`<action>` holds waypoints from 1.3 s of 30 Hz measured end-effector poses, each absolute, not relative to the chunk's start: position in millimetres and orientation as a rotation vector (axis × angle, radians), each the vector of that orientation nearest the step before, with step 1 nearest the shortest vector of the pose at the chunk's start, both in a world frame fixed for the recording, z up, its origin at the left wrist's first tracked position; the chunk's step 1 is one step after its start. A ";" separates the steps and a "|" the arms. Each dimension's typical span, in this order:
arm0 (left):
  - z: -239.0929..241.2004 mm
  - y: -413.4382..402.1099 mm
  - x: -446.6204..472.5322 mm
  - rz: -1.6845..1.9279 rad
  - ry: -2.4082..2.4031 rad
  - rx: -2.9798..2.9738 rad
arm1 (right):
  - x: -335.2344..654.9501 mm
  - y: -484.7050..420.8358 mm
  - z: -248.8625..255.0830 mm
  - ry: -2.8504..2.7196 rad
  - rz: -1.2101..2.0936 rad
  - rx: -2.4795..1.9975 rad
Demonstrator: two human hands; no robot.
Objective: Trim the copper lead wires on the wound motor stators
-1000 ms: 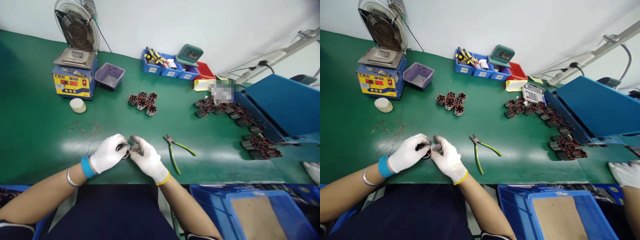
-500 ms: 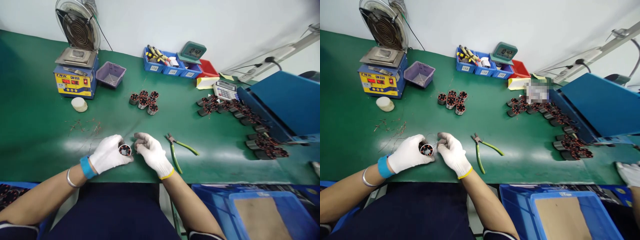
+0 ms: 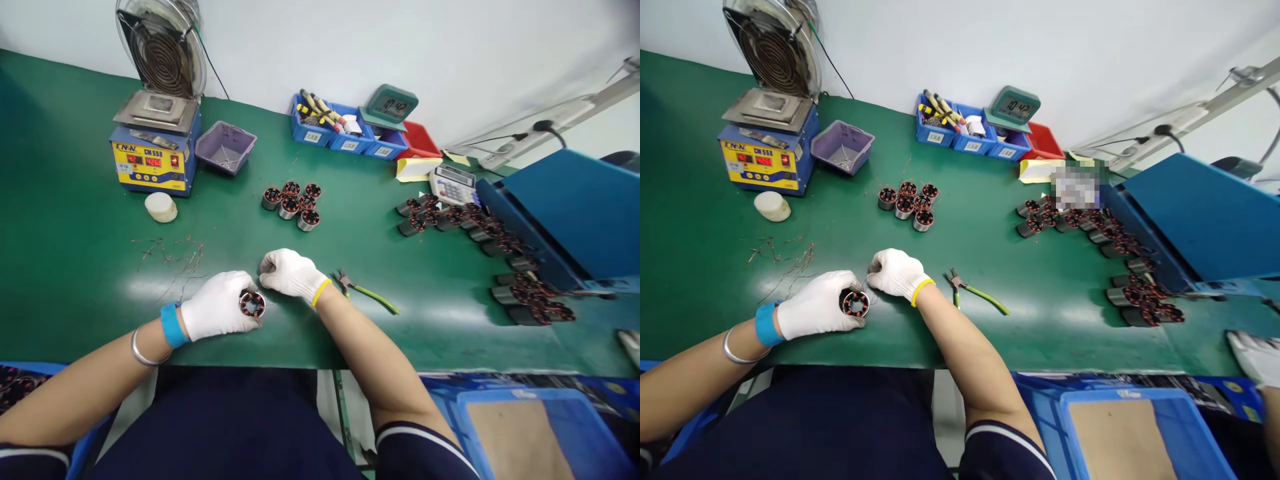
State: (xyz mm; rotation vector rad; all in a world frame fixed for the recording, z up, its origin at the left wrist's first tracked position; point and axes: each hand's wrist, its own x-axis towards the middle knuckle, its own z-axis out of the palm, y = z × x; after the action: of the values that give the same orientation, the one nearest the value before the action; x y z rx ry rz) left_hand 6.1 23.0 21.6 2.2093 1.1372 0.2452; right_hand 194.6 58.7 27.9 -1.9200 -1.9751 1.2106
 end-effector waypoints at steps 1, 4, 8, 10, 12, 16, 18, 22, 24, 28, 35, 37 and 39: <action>21.4 23.6 5.3 0.245 1.146 2.206 | 196.9 54.7 30.9 -2.018 1.174 -1.959; 20.6 25.0 3.9 0.254 1.188 2.204 | 206.3 28.1 37.0 -2.098 1.136 -2.049; 18.3 25.7 5.3 0.263 1.210 2.231 | 215.0 -19.6 35.3 -2.033 1.016 -2.130; 16.7 25.6 6.4 0.263 1.222 2.220 | 216.3 -36.7 30.9 -1.996 0.747 -2.048; 15.3 25.5 6.8 0.267 1.230 2.202 | 215.1 -46.4 25.1 -2.114 0.465 -1.755; 14.2 25.7 5.4 0.276 1.209 2.196 | 207.6 -51.1 13.4 -2.453 0.268 -1.196; 14.4 25.8 4.1 0.288 1.185 2.221 | 204.6 -50.8 11.2 -2.506 0.344 -1.268; 14.0 26.1 2.4 0.308 1.145 2.287 | 204.0 -48.5 19.8 -2.386 0.579 -1.691; 13.6 26.3 2.4 0.301 1.156 2.287 | 203.8 -45.0 27.5 -2.241 0.628 -1.871; 14.2 26.3 2.4 0.297 1.160 2.290 | 199.8 -32.4 39.4 -2.328 0.707 -1.963; 13.7 26.0 3.9 0.299 1.178 2.258 | 195.0 -16.2 29.3 -2.350 0.823 -1.798; 15.1 26.2 3.3 0.330 1.169 2.138 | 195.7 -16.5 24.5 -2.194 0.922 -1.746; 18.6 26.5 0.9 0.390 1.121 1.841 | 197.0 -18.6 23.0 -2.056 0.966 -1.653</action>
State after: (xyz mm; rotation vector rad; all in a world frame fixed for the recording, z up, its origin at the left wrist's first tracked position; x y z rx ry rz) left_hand 0.9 26.5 18.6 1.8415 1.1211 0.3904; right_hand 197.0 -18.6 23.0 -1.6531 -2.0555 0.9659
